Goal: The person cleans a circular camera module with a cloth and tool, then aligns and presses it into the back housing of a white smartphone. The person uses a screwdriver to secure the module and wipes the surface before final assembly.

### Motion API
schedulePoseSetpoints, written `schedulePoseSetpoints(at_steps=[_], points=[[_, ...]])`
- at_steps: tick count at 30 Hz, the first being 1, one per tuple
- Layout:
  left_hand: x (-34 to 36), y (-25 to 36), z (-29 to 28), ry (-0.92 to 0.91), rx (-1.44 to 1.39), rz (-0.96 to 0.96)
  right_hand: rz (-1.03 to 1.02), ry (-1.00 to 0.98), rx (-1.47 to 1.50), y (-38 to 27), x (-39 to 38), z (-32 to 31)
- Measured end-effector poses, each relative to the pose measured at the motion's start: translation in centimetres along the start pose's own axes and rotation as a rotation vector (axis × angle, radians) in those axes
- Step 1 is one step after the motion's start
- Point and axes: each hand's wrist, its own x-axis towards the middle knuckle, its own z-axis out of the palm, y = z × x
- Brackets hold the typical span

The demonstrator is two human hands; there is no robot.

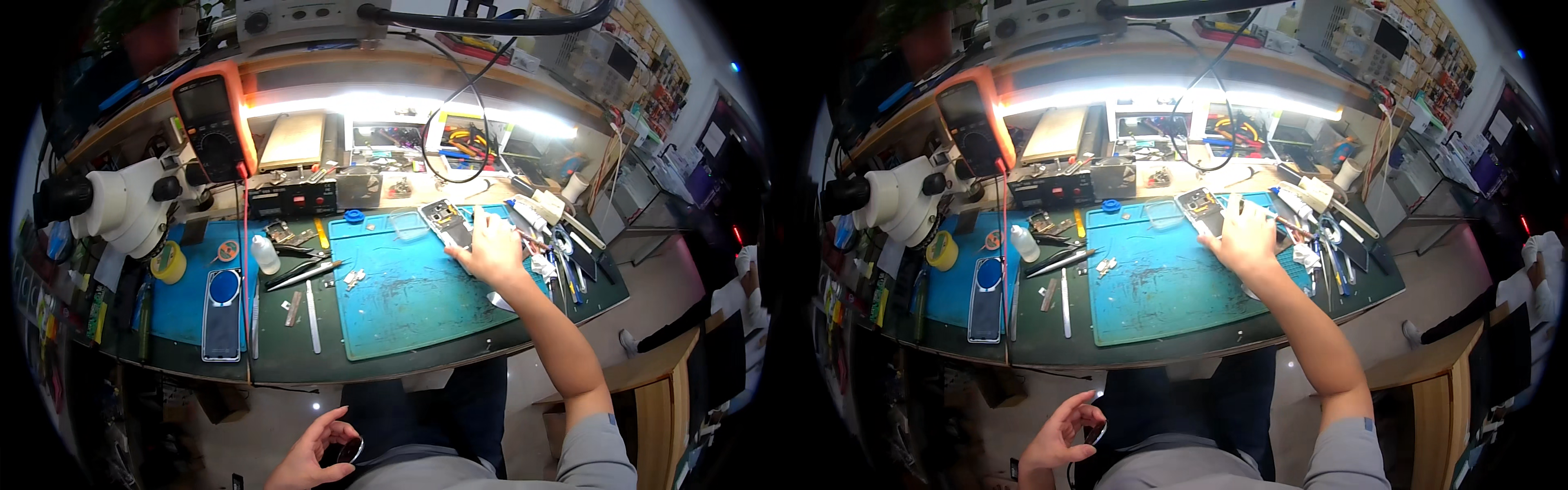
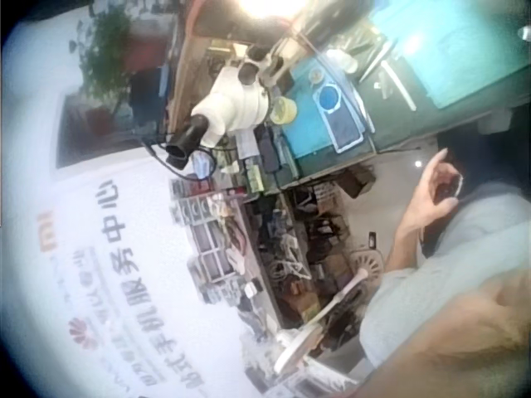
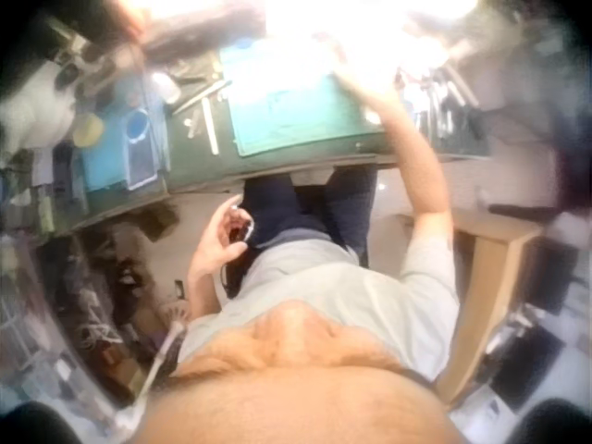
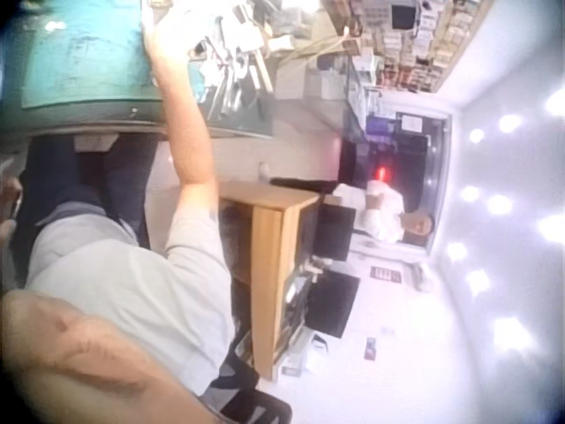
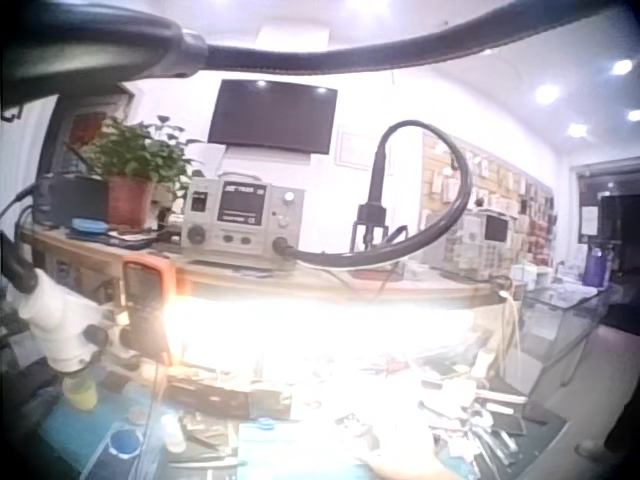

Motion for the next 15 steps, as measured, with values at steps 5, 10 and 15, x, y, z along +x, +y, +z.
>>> schedulePoseSetpoints(at_steps=[5,10,15], points=[[2.5,1.4,1.3,-0.062,0.054,0.046,0.004,-0.095,0.069,0.2,-0.1,0.5],[3.1,0.9,1.7,-0.027,-0.188,0.044,0.012,-0.219,-0.036,-1.4,1.4,-1.1],[4.0,0.0,1.5,-0.147,-0.721,0.035,0.083,-0.183,0.026,0.4,1.3,-3.7]])
